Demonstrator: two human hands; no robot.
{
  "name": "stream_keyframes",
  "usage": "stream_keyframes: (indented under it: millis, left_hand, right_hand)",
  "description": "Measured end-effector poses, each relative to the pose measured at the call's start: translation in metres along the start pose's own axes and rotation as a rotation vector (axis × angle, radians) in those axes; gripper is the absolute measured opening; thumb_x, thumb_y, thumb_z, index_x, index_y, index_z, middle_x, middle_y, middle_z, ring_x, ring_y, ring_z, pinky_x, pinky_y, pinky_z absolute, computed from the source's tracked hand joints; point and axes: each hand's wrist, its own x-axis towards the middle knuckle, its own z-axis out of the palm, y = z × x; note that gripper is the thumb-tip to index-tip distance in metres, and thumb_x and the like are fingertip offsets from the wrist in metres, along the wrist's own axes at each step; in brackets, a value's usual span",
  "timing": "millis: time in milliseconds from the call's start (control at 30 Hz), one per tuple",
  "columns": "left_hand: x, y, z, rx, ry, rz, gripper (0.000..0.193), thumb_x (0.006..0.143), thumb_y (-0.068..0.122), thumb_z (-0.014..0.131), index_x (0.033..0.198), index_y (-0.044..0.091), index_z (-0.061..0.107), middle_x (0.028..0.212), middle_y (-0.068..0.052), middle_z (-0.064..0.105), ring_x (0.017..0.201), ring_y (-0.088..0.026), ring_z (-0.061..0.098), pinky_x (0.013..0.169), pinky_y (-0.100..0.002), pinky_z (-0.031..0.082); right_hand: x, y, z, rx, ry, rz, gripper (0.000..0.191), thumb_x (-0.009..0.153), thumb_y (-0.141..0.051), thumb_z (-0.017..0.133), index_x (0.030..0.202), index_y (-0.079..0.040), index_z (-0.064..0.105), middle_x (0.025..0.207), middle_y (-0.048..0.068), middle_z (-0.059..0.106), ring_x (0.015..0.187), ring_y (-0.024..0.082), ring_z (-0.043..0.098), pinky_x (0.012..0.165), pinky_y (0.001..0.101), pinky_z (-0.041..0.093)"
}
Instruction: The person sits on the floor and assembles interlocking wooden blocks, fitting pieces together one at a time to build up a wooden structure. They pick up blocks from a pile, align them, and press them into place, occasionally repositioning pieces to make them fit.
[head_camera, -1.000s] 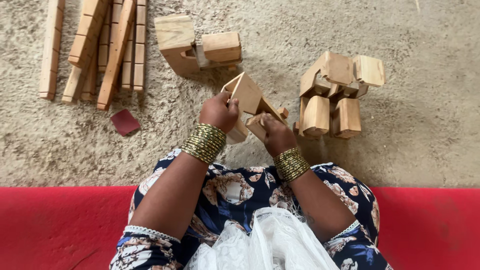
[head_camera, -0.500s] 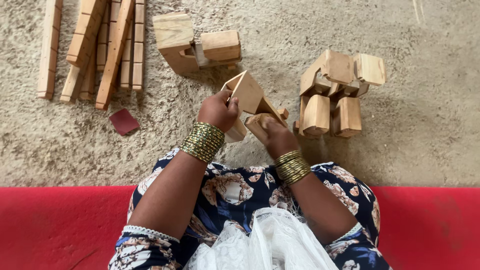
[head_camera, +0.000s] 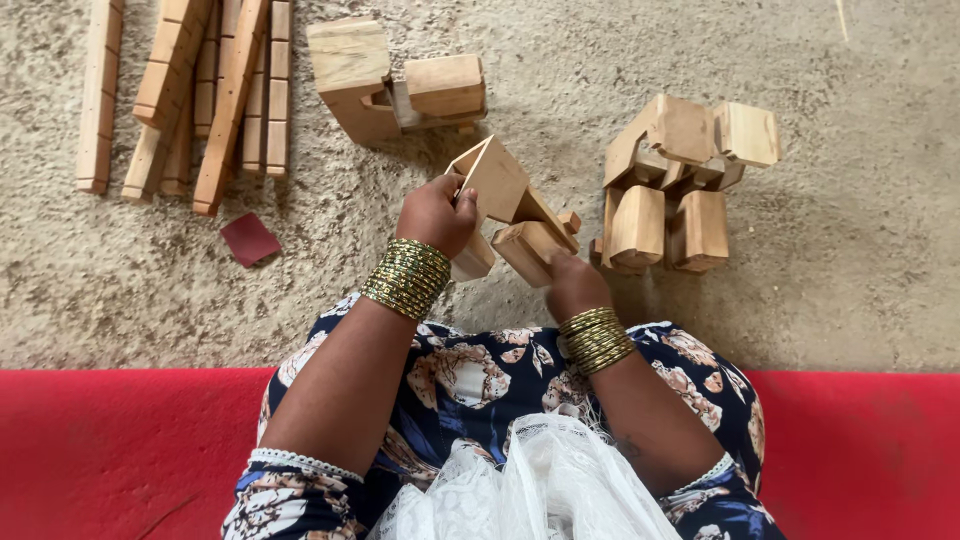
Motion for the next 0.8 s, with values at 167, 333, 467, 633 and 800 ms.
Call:
stream_keyframes:
  millis: [167,333,467,633,800]
  left_hand:
    - [-0.004,0.007,0.000,-0.013,-0.042,-0.081,0.029,0.094,0.026,0.064,0.112,0.006,0.073,0.090,-0.020,0.075,0.080,-0.031,0.075,0.078,-0.043,0.061]
    - [-0.007,0.010,-0.004,-0.030,-0.056,-0.086,0.029,0.094,0.026,0.064,0.114,0.006,0.073,0.091,-0.019,0.076,0.080,-0.029,0.076,0.077,-0.042,0.061]
    - [-0.005,0.012,-0.006,-0.012,-0.111,-0.133,0.030,0.095,0.027,0.062,0.116,0.007,0.072,0.092,-0.017,0.076,0.079,-0.027,0.076,0.076,-0.040,0.061]
    - [-0.001,0.006,-0.006,-0.021,-0.075,-0.103,0.030,0.095,0.026,0.064,0.114,0.005,0.072,0.091,-0.018,0.076,0.081,-0.028,0.076,0.079,-0.040,0.061]
    - [0.000,-0.004,0.005,-0.001,-0.026,-0.087,0.028,0.095,0.027,0.065,0.110,0.006,0.074,0.091,-0.020,0.075,0.083,-0.032,0.074,0.081,-0.043,0.059]
  right_hand:
    - [0.008,-0.028,0.017,-0.045,0.525,-0.513,0.045,0.087,-0.001,0.051,0.131,-0.005,0.060,0.130,0.019,0.069,0.113,0.030,0.072,0.086,0.0395,0.062]
    - [0.000,-0.018,0.004,0.085,0.152,-0.179,0.041,0.095,-0.001,0.049,0.134,-0.009,0.061,0.129,0.012,0.068,0.101,0.027,0.074,0.080,0.0401,0.062]
    - [-0.008,-0.002,-0.018,-0.002,-0.032,0.072,0.028,0.101,-0.008,0.053,0.124,-0.011,0.069,0.115,0.015,0.074,0.101,0.029,0.072,0.091,0.0429,0.058]
    - [-0.007,-0.016,-0.013,0.038,-0.104,0.077,0.028,0.104,-0.010,0.047,0.124,-0.009,0.066,0.130,0.009,0.068,0.095,0.026,0.075,0.082,0.0404,0.063]
    - [0.001,-0.033,0.014,-0.081,0.442,-0.435,0.043,0.091,-0.003,0.053,0.134,-0.003,0.061,0.132,0.020,0.065,0.111,0.030,0.071,0.084,0.0401,0.062]
